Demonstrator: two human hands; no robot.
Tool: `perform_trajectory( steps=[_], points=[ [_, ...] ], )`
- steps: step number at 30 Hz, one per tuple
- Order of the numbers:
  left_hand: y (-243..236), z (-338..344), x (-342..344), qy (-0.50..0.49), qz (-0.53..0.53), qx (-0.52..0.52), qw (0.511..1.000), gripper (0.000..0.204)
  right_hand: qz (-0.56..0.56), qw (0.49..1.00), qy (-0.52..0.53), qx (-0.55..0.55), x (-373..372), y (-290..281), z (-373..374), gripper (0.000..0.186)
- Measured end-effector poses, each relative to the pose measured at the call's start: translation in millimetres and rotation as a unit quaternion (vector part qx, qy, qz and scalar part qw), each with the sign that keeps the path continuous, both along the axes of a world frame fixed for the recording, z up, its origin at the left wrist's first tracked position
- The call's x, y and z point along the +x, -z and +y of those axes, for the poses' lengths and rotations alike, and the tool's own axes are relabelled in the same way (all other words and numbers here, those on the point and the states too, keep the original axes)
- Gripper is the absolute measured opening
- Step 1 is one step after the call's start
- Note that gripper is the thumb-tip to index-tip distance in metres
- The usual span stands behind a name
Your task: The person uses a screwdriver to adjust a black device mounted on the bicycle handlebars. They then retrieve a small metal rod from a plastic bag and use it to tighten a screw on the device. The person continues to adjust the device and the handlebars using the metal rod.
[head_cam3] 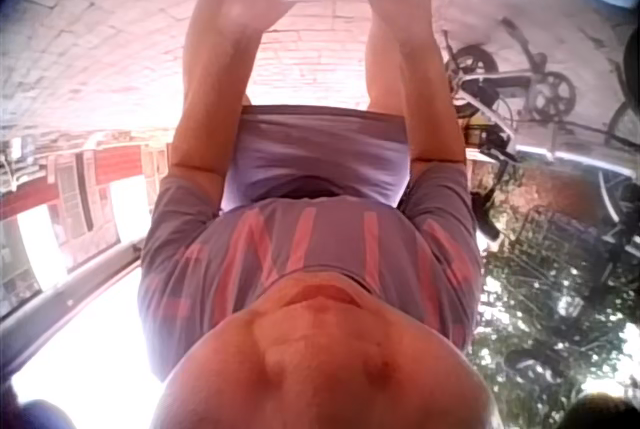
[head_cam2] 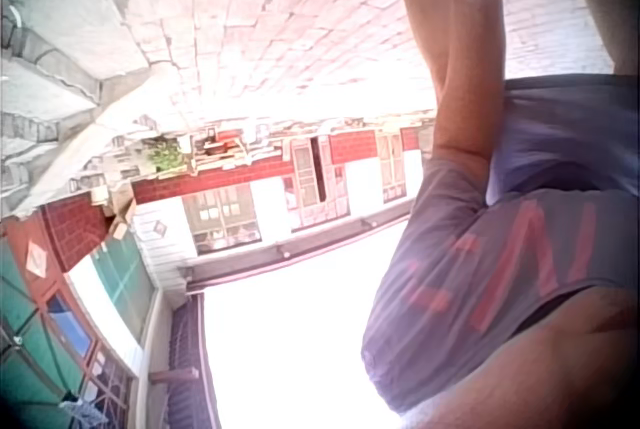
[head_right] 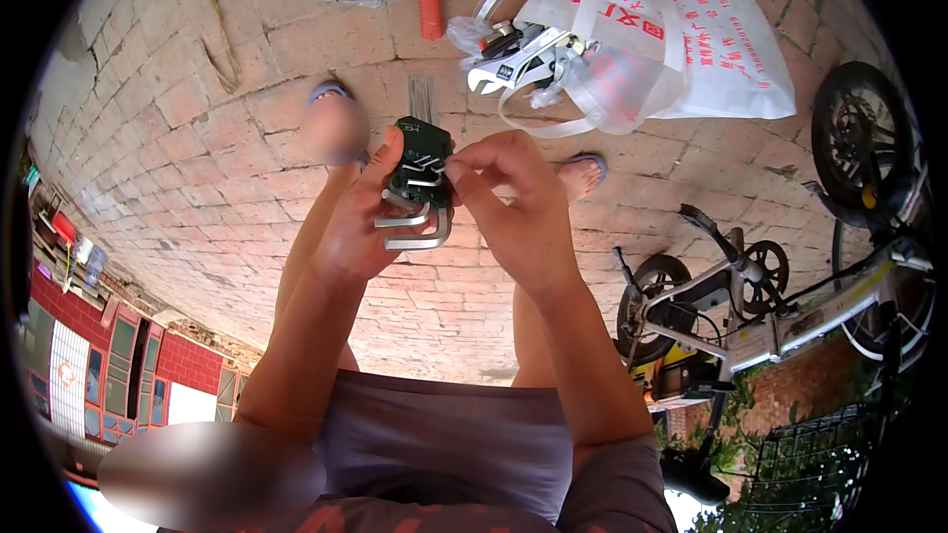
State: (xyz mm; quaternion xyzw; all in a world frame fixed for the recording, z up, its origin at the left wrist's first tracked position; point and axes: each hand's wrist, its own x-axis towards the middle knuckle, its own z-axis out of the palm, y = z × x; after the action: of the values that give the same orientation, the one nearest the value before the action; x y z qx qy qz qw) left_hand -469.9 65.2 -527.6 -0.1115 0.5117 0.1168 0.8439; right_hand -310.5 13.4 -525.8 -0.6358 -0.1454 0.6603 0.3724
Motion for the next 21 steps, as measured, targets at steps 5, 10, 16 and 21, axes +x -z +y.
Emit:
perform_trajectory(
  steps=[5,10,16,21],
  points=[
    [-8.7,4.3,6.2,0.038,0.068,0.025,0.997,0.039,-0.068,0.996,-0.003,-0.052,-4.6,-7.7,4.5,0.013],
    [-13.4,6.8,7.0,0.047,0.087,0.000,0.995,0.038,-0.100,0.992,-0.077,0.016,1.5,-1.4,4.3,0.014],
    [-2.6,-1.1,-5.3,-0.040,-0.032,-0.006,0.999,0.044,0.027,0.998,-0.049,-0.005,-1.7,-4.9,5.6,0.010],
    [-10.8,2.1,8.5,0.011,0.032,-0.041,0.999,0.048,-0.057,0.993,-0.090,0.059,3.0,-16.7,-1.6,0.011]
  ],
)
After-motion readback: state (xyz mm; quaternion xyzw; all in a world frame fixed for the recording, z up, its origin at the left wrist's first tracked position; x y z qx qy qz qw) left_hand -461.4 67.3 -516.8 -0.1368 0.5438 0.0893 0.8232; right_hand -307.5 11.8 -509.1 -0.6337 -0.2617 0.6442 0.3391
